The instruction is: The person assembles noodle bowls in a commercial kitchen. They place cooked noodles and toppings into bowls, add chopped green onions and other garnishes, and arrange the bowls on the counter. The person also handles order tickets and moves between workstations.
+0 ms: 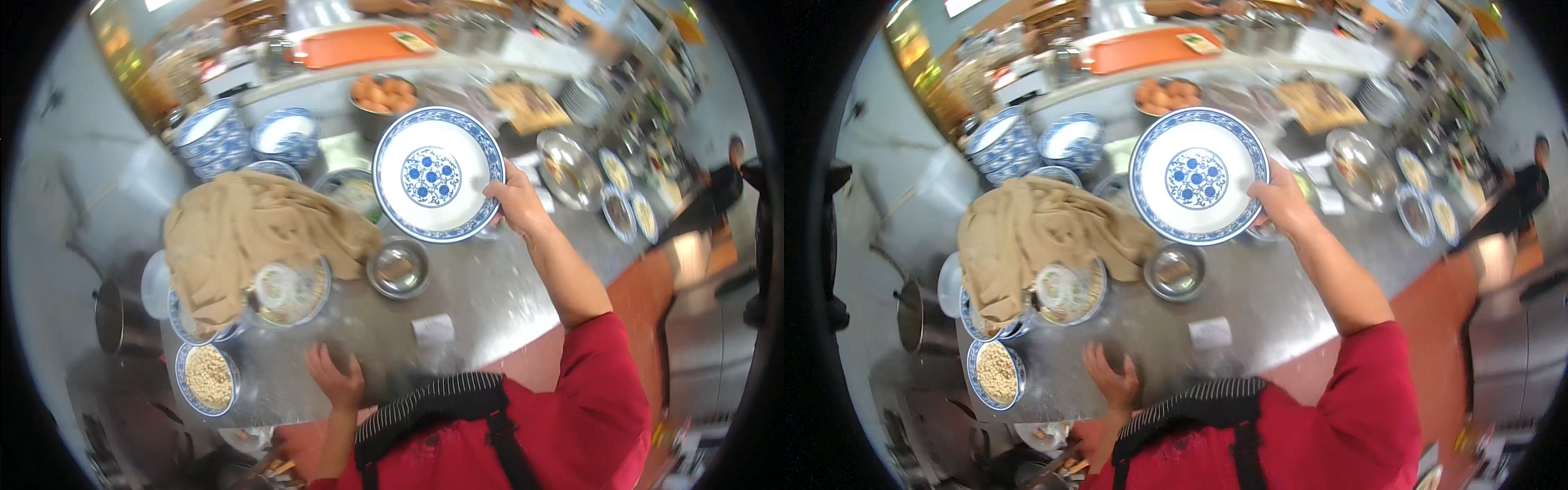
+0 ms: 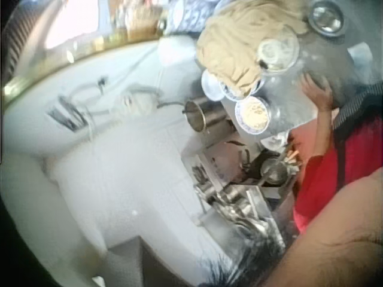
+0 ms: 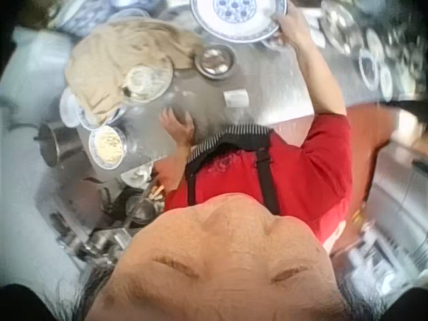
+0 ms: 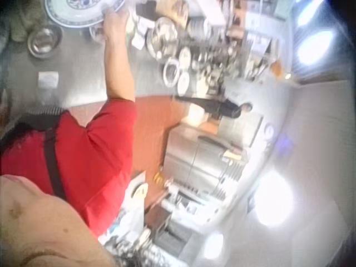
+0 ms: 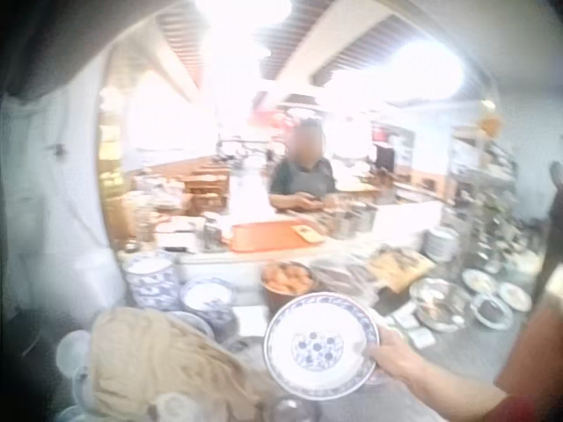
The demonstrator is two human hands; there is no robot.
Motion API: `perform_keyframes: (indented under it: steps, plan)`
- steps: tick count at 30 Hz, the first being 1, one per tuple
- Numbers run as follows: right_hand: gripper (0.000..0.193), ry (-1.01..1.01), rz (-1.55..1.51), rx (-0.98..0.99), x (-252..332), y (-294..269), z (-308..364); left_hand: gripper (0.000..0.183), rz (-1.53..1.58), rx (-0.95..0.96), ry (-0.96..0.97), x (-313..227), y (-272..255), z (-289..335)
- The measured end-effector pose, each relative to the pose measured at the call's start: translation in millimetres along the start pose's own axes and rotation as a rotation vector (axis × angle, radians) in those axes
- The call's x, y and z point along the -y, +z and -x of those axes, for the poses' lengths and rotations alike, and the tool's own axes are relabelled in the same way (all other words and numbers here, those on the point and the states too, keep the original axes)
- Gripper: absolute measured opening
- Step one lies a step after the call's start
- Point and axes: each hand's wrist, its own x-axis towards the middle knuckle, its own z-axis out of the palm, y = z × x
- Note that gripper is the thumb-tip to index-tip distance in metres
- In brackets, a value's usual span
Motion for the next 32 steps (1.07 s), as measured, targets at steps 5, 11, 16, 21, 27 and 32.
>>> perform_keyframes:
  steps: [5,11,16,21,27,32]
  plan:
    - [0.051,-0.097,0.084,-0.176,-19.6,-117.9,117.2,0.055,0.622,0.423,0.05,-104.8,12.8,-74.4]
    - [0.06,-0.538,0.682,-0.454,-59.7,-234.2,246.0,0.054,1.036,1.176,0.295,-309.0,83.4,-84.8]
    - [0.058,-0.491,0.785,-0.721,-98.4,-293.2,340.3,0.053,1.082,0.989,0.667,-414.8,118.5,-15.7]
    - [0.059,0.113,0.4,-0.992,-124.4,-323.9,419.5,0.059,1.021,1.153,1.08,-501.1,136.1,46.3]
    - [0.037,-0.026,0.373,-1.39,-166.5,-356.1,477.1,0.047,1.24,1.045,1.491,-568.4,194.4,116.5]
    - [0.031,-0.118,0.01,-1.545,-197.1,-411.3,482.9,0.047,1.366,1.003,1.527,-625.1,246.9,146.4]
